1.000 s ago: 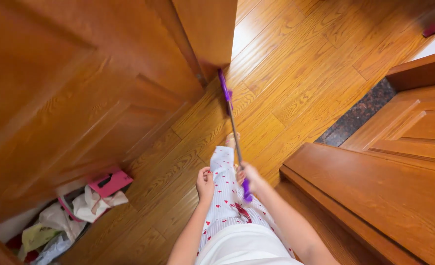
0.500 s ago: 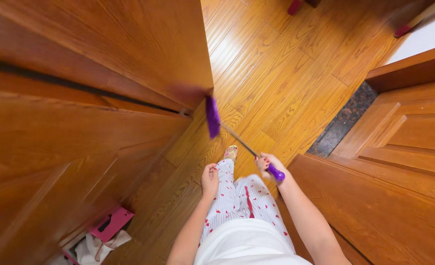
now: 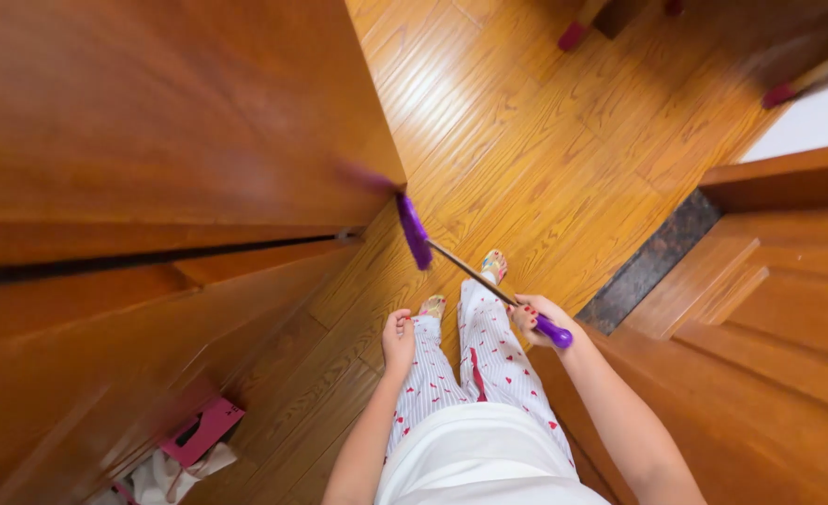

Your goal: Sweep the floor in multiple rooms using a broom and dustpan.

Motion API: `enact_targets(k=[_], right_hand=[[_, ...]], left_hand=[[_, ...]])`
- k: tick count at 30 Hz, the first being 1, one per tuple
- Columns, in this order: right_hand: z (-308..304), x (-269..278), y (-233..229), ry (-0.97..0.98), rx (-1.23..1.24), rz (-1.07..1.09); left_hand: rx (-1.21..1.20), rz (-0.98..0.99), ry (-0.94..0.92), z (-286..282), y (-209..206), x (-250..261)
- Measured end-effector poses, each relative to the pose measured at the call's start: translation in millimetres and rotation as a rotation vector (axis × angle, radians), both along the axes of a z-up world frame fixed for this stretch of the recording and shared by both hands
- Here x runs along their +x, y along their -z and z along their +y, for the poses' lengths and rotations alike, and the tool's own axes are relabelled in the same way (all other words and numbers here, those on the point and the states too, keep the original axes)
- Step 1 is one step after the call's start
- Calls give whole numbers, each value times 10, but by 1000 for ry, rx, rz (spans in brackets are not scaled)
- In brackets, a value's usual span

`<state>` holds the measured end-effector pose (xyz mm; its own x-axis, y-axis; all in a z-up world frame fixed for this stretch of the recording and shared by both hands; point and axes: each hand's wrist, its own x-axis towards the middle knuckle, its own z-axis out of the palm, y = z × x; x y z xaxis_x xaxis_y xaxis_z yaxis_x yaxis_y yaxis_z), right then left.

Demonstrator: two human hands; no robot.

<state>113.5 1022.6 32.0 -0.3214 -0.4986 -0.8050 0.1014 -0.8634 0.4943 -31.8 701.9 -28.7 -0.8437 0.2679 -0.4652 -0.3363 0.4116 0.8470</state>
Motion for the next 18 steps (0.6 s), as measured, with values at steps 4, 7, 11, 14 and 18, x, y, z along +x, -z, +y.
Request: enact_targets(k=[4,7,11,14,18], right_hand=[[343,-486,822,-282,349,209],[378,-751,753,-584,544,127],[651,-217,346,-645,659,141],[681,310,40,-463,635,64],[595,440,-204,-172,585,-105]], left_hand=[[-2,-21,-72,447,-3,24],[35,-93,-121,822,10,91],[26,-92,-79,1307,69,212],[52,-74,-3,1631,187,339],[100,-219,100,1947,276,438]])
